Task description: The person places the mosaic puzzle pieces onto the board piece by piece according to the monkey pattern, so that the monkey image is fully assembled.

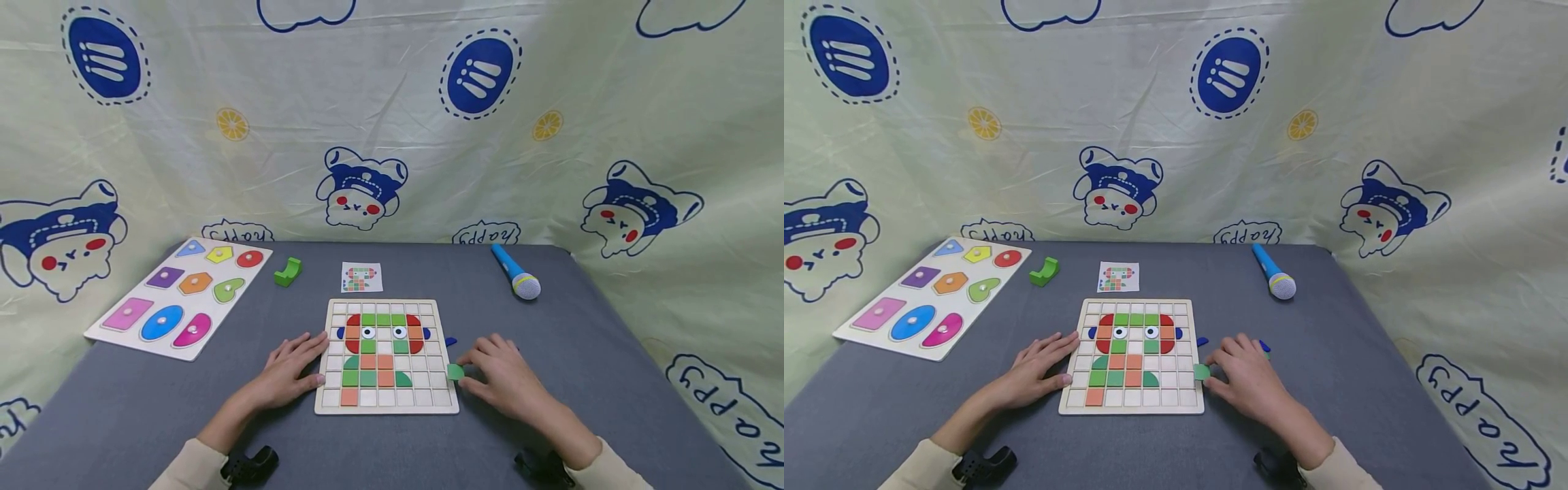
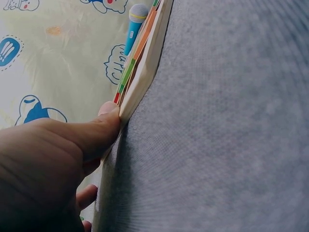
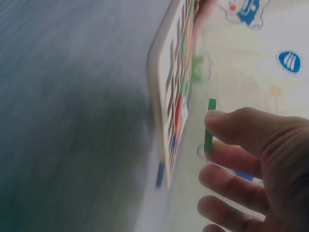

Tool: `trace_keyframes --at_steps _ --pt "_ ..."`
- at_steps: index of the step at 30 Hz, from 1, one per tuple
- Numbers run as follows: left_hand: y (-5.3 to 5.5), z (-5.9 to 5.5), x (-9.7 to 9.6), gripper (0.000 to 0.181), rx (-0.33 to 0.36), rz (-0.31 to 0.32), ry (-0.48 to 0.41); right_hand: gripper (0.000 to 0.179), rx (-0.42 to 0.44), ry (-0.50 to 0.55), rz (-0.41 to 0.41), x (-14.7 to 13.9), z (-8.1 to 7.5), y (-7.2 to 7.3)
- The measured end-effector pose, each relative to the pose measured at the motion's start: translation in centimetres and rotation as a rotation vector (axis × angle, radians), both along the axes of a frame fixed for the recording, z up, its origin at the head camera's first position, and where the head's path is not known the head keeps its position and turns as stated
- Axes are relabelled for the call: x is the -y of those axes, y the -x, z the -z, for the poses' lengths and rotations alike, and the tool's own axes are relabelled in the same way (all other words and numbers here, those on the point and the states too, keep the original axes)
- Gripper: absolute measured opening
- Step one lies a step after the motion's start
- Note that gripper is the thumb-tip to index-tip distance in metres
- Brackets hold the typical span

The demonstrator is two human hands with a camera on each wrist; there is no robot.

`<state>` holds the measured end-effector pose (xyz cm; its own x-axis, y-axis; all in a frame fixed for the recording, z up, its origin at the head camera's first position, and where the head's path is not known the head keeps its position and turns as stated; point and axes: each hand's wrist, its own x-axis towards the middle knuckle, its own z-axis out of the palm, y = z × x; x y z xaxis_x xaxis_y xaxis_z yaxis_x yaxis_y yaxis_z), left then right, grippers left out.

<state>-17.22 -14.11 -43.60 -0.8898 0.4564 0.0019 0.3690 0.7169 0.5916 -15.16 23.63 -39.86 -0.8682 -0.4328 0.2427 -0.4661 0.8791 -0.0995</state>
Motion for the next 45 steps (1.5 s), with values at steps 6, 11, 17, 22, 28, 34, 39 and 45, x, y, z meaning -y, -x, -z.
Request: trace_keyframes --at_steps 6,11,17,22,28,34,39,45 --pt "0.0 0.1 0.0 0.066 -0.002 0.001 0.0 0.024 0.012 0.009 -0.115 3.1 0.4 0.2" --pt "0.1 0.2 0.1 0.066 -0.008 0.001 0.0 0.024 0.012 0.012 -0.21 5.8 0.8 0.2" --pt "0.1 0.3 0.0 0.066 -0.015 0.003 -0.001 0.02 0.011 -0.033 -0.29 8.6 1.1 0.2" --pt "0.1 0.3 0.0 0.066 -0.015 0.007 -0.001 0.019 0.003 -0.058 -0.311 10.1 1.1 0.2" --pt "0.1 0.3 0.1 0.066 -0.011 0.003 0.001 0.018 -0.013 -0.069 -0.321 10.9 1.4 0.4" --pt "0.1 0.2 0.1 0.066 -0.01 0.003 0.001 0.017 -0.025 -0.064 -0.339 11.2 1.5 0.5" --pt "0.1 0.2 0.1 0.066 -0.011 0.008 -0.005 0.02 -0.006 -0.085 -0.338 11.5 1.4 0.5" --pt "0.0 0.2 0.1 0.065 -0.021 0.011 -0.012 0.022 -0.018 -0.102 -0.341 11.7 1.4 0.5"
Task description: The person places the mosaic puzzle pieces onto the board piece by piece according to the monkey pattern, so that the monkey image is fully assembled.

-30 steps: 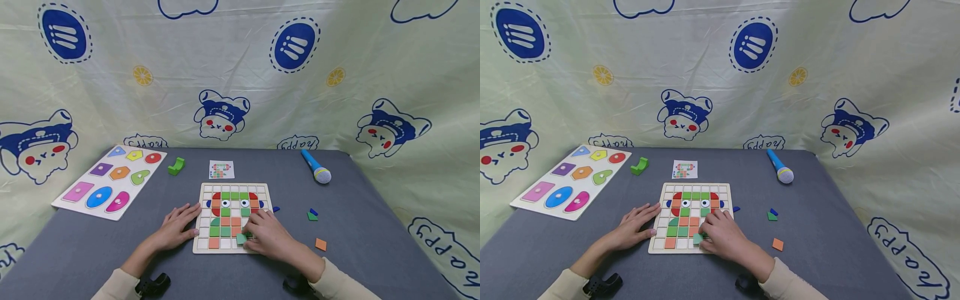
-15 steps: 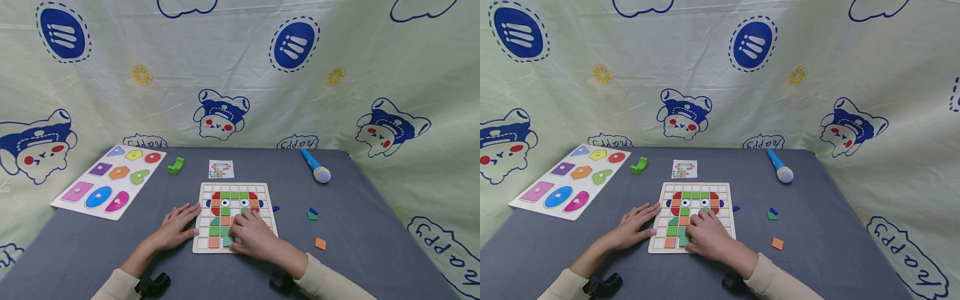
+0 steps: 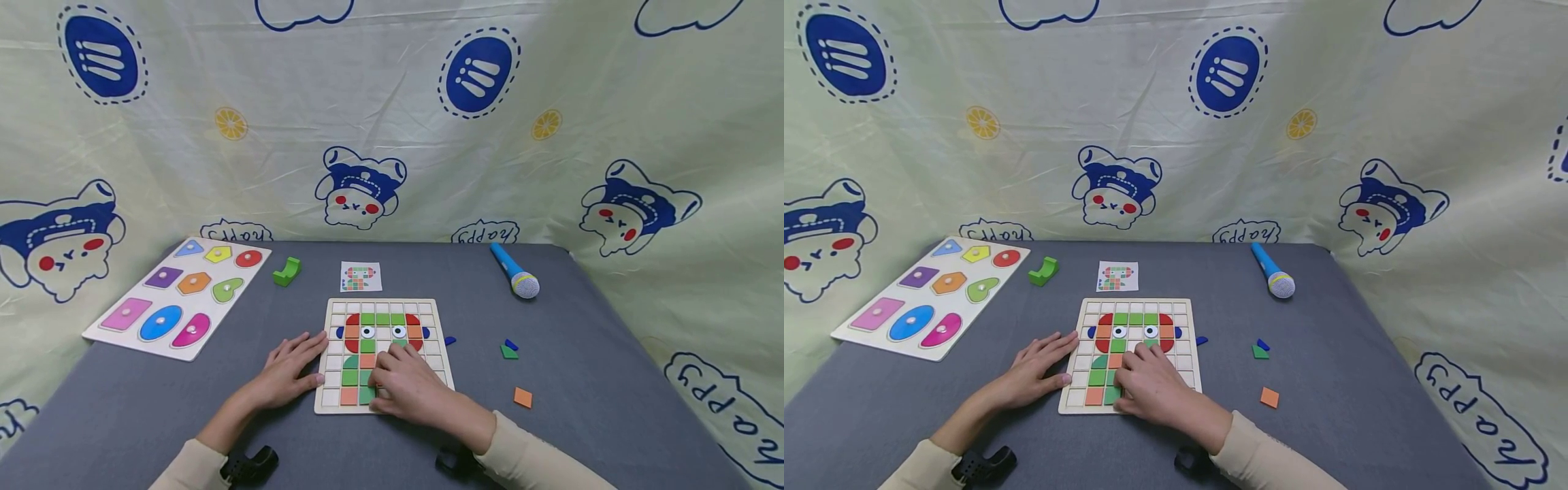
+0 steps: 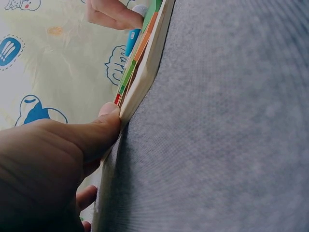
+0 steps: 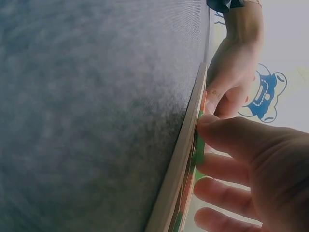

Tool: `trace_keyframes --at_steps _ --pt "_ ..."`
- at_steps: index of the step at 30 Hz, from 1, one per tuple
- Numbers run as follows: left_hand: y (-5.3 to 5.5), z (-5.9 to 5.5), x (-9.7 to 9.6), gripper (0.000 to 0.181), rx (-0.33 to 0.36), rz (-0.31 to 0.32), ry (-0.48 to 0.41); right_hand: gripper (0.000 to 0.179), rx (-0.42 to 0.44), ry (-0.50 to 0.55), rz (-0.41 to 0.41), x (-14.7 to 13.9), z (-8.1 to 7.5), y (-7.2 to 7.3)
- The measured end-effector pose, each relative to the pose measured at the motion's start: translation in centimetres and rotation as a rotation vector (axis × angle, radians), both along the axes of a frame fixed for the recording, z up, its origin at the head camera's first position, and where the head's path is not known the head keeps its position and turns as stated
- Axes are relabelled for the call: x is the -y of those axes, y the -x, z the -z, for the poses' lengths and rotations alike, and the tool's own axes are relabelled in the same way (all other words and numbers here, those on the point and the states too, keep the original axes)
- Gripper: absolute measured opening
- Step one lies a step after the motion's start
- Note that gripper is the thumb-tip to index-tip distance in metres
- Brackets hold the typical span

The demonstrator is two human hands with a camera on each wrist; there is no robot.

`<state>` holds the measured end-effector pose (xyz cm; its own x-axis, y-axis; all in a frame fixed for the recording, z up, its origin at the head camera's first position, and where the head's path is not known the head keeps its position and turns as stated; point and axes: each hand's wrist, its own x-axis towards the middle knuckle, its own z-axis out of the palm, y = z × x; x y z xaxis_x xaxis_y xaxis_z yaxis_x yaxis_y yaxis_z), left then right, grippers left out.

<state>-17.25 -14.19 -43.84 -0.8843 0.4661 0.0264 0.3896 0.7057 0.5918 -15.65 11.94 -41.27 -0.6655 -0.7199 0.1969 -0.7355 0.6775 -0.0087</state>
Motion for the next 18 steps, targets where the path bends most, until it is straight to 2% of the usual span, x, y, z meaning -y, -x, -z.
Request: trace_keyframes --at_steps 6,11,18 --pt "0.0 0.0 0.0 0.064 -0.02 0.0 0.012 0.026 0.008 -0.004 -0.005 -0.1 0.1 0.1" --pt "0.0 -0.1 0.0 0.064 -0.013 0.002 0.013 0.022 0.023 0.016 0.021 -0.8 -0.1 -0.1" --pt "-0.1 -0.1 0.0 0.064 -0.012 0.0 0.015 0.025 0.037 0.067 0.101 -3.9 -0.6 -0.4"
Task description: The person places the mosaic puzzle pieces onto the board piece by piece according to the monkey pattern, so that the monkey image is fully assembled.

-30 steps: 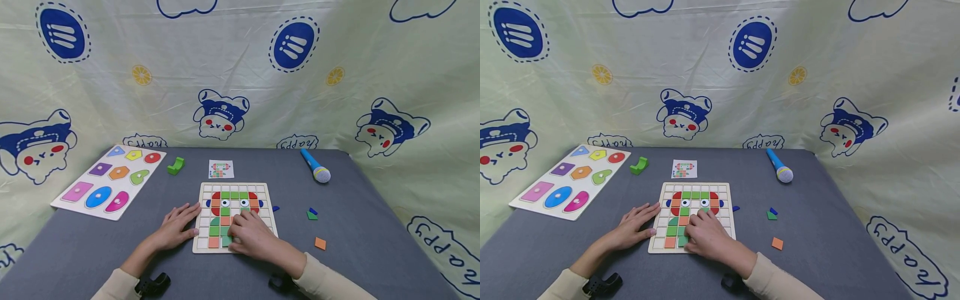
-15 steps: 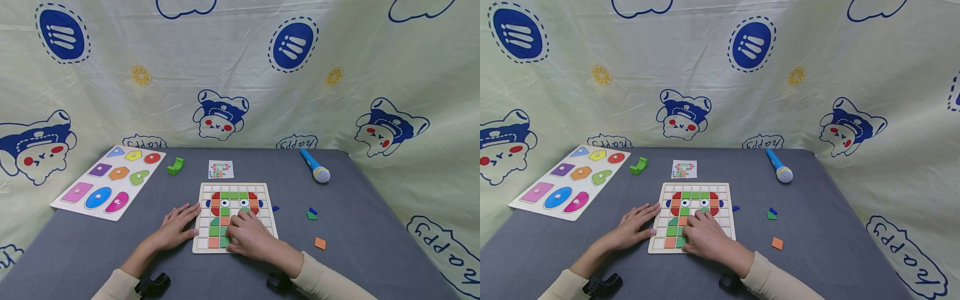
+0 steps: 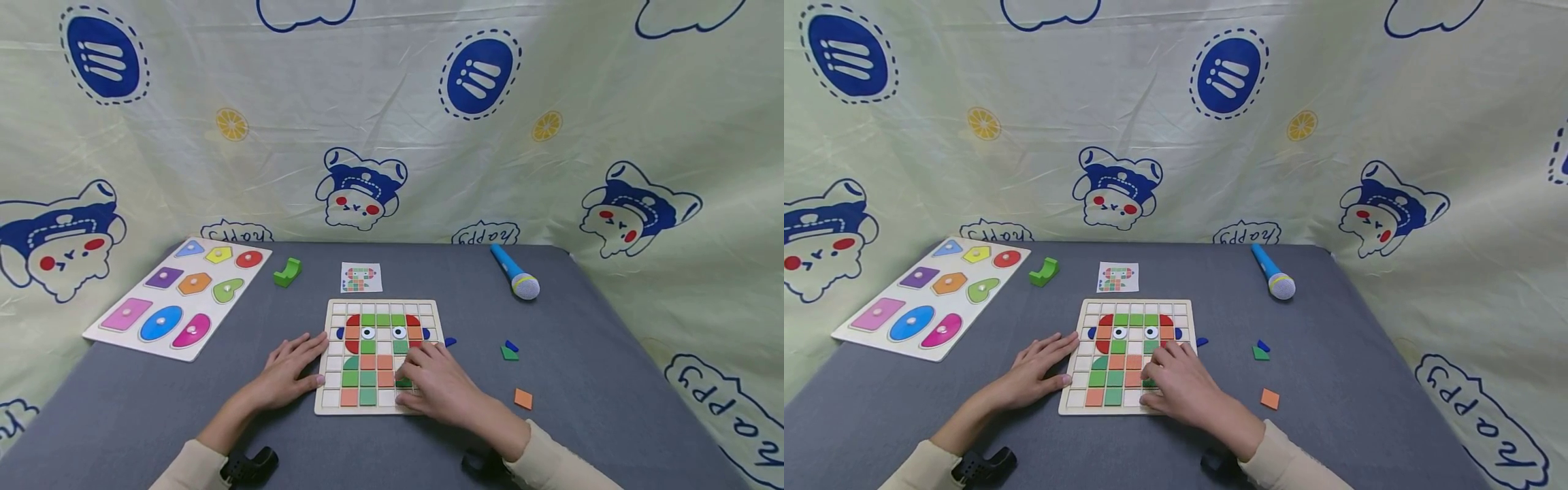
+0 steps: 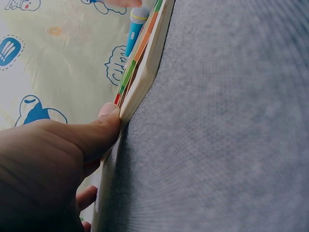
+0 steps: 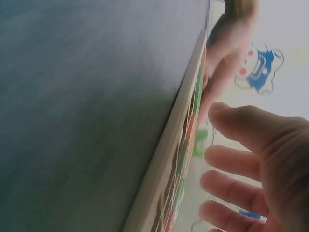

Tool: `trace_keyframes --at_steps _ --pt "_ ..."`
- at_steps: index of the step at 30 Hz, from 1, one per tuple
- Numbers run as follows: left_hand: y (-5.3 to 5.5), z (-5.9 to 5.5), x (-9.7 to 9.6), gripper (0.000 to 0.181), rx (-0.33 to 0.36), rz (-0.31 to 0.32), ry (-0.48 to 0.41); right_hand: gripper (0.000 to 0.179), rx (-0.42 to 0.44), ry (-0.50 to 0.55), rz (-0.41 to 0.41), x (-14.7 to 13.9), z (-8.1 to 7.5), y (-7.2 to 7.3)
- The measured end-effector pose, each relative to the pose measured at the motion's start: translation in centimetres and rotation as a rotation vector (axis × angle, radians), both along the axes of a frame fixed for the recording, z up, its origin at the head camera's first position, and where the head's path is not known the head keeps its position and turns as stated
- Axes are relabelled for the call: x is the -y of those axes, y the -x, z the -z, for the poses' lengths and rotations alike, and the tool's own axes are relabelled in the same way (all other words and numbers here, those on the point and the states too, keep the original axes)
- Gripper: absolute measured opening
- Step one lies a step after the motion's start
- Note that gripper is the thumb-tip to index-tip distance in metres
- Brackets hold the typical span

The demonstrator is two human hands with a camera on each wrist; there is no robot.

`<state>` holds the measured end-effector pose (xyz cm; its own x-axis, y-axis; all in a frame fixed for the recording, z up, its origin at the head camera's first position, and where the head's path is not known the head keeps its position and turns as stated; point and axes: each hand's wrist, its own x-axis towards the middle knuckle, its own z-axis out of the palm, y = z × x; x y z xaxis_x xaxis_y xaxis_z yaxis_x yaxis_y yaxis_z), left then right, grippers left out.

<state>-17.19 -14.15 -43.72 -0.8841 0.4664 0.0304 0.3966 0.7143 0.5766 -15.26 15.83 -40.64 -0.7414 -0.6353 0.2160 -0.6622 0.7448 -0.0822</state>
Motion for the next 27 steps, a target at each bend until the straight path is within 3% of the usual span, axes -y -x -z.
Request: trace_keyframes --at_steps 16,27 --pt "0.0 0.0 -0.1 0.064 0.023 -0.016 -0.001 0.033 -0.026 0.009 0.252 -10.6 0.3 -1.7" --pt "0.0 -0.1 -0.1 0.064 0.028 -0.014 0.002 0.034 0.027 -0.019 0.388 -14.7 0.7 -2.9"
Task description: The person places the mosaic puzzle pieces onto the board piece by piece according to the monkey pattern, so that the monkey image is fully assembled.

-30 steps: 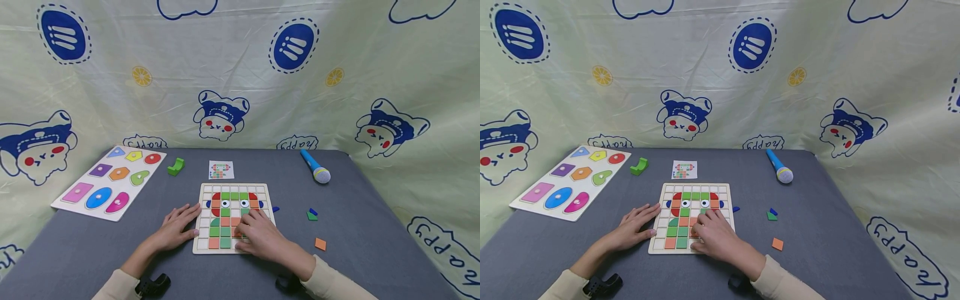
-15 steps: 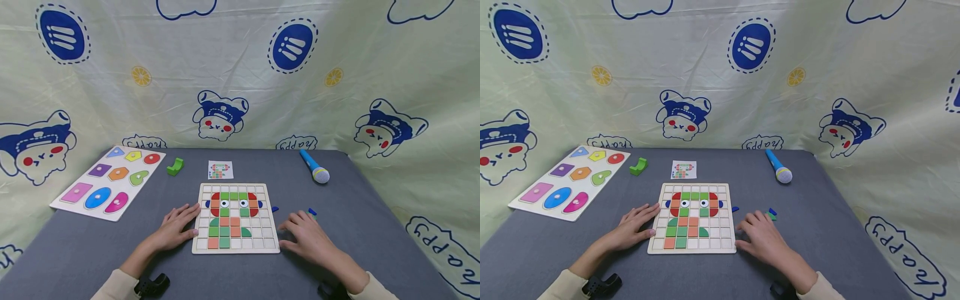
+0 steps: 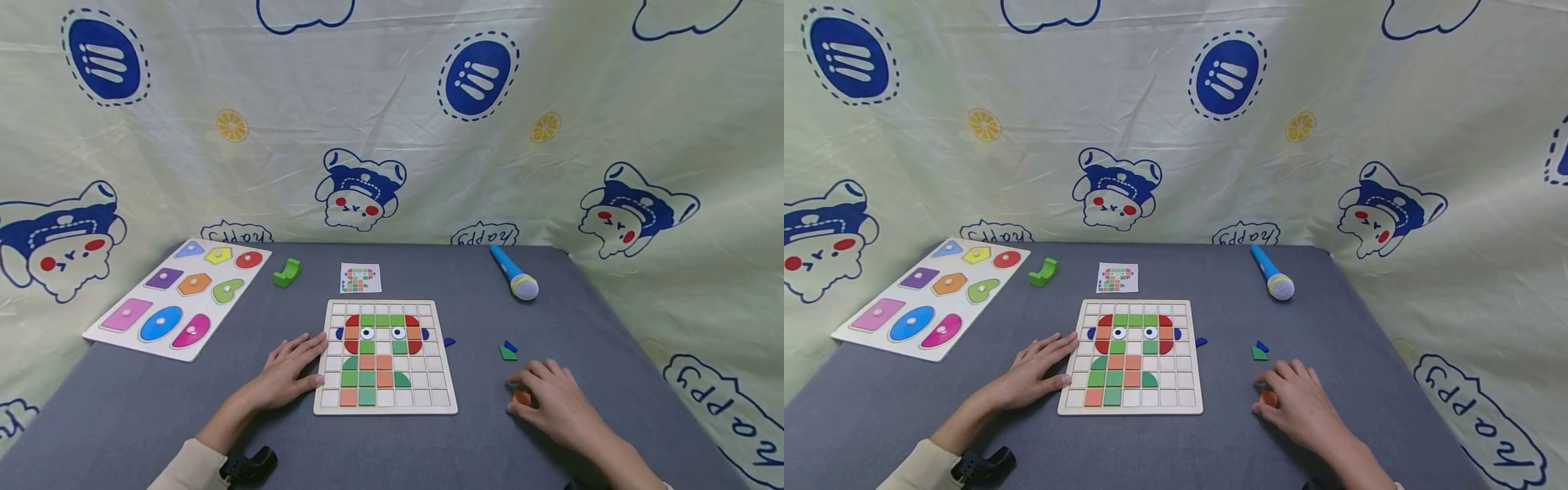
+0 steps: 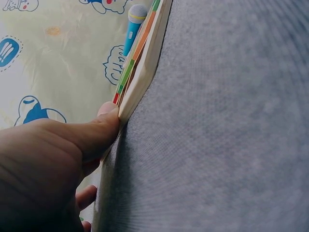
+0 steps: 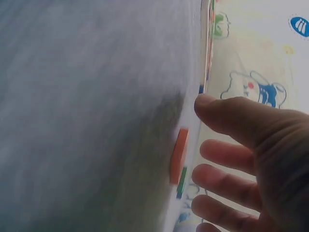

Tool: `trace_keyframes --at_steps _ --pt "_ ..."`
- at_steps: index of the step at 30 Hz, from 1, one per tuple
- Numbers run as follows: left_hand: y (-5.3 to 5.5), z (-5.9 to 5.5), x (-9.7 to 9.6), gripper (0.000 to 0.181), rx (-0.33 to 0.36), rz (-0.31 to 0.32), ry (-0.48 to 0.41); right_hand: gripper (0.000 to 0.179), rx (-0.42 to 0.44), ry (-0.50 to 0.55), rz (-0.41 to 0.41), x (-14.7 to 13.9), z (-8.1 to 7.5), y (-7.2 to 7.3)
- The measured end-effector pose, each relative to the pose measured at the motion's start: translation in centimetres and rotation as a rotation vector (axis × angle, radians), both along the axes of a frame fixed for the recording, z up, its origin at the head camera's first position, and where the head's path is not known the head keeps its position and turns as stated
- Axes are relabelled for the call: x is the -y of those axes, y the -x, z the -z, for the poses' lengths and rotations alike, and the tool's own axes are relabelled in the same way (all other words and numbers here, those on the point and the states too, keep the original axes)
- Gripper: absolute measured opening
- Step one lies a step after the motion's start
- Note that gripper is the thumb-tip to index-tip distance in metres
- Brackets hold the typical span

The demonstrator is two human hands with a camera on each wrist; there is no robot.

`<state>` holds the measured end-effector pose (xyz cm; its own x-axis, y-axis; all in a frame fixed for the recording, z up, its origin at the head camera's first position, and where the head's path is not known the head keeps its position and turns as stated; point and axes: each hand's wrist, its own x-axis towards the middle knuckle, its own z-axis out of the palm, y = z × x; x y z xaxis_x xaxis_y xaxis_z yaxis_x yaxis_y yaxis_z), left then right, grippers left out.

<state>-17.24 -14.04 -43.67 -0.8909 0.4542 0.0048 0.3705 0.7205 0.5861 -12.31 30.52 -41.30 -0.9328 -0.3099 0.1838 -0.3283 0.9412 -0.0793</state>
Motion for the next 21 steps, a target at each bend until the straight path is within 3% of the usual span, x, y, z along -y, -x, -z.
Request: trace_keyframes --at_steps 7,21 --pt "0.0 0.0 0.0 0.065 -0.002 -0.003 -0.002 0.029 0.056 -0.015 0.043 -1.0 0.1 -0.2" --pt "0.1 0.0 -0.1 0.064 0.007 -0.01 0.009 0.017 0.017 -0.019 0.035 -0.9 0.2 -0.2"
